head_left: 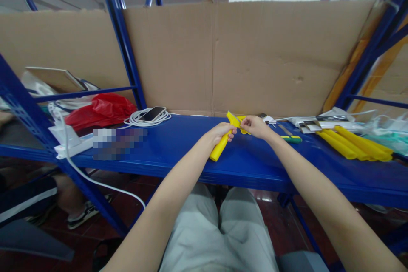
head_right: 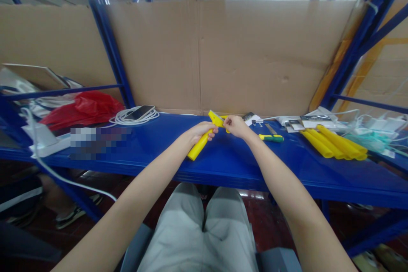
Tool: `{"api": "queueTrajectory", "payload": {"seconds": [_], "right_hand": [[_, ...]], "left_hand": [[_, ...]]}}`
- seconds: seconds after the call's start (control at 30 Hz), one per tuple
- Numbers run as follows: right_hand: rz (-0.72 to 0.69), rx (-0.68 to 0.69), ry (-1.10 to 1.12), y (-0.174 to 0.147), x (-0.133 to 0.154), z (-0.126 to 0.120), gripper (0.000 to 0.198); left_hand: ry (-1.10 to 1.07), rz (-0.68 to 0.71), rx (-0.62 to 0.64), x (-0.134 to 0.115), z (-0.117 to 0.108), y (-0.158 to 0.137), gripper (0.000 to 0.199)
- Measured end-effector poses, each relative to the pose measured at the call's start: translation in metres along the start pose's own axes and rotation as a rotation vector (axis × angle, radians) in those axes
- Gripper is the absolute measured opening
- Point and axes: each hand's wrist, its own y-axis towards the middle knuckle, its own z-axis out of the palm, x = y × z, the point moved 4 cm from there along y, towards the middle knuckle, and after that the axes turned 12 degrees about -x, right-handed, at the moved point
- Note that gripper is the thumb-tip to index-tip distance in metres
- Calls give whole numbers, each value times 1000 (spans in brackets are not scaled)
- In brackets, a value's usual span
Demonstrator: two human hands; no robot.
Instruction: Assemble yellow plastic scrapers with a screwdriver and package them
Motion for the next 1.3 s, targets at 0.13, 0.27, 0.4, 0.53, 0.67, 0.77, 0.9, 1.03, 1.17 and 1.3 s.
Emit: {"api": "queueTrajectory", "payload": {"seconds": [0.13, 0.27, 0.4, 0.53, 0.67, 0.77, 0.9, 1.03, 1.17, 1.3], "right_hand": [[-52, -18, -66, 0, 6, 0, 11], [-100, -30, -108, 0, 8, 2, 15], [-125, -41, -92, 1, 5, 4, 14], [-151, -60, -90, 1, 5, 4, 13], [-227, -57, -114, -1, 8, 4, 22], [-282, -32, -120, -2, 8, 6, 31], [-316, 18, -153, -4, 6, 10, 37], [-338, 76, -234, -6, 7, 11, 35], [-398, 135, -359, -9, 13, 10, 35], [-417, 173, -460, -12, 16, 8, 36]], "left_hand": [[16, 3, -6, 1, 0, 0, 18], [19, 9, -14, 0, 0, 0, 18], [25, 15, -13, -1, 0, -1, 18], [19, 6, -32, -1, 0, -1, 17], [-24, 2, -70, -2, -2, 0, 18], [-59, -1, -95, -2, -5, 3, 18], [-57, -25, -114, 0, -8, 6, 18], [-50, -34, -115, 0, -9, 8, 18], [-12, -51, -100, 1, -9, 7, 17], [8, -53, -108, 2, -10, 8, 16]]}}
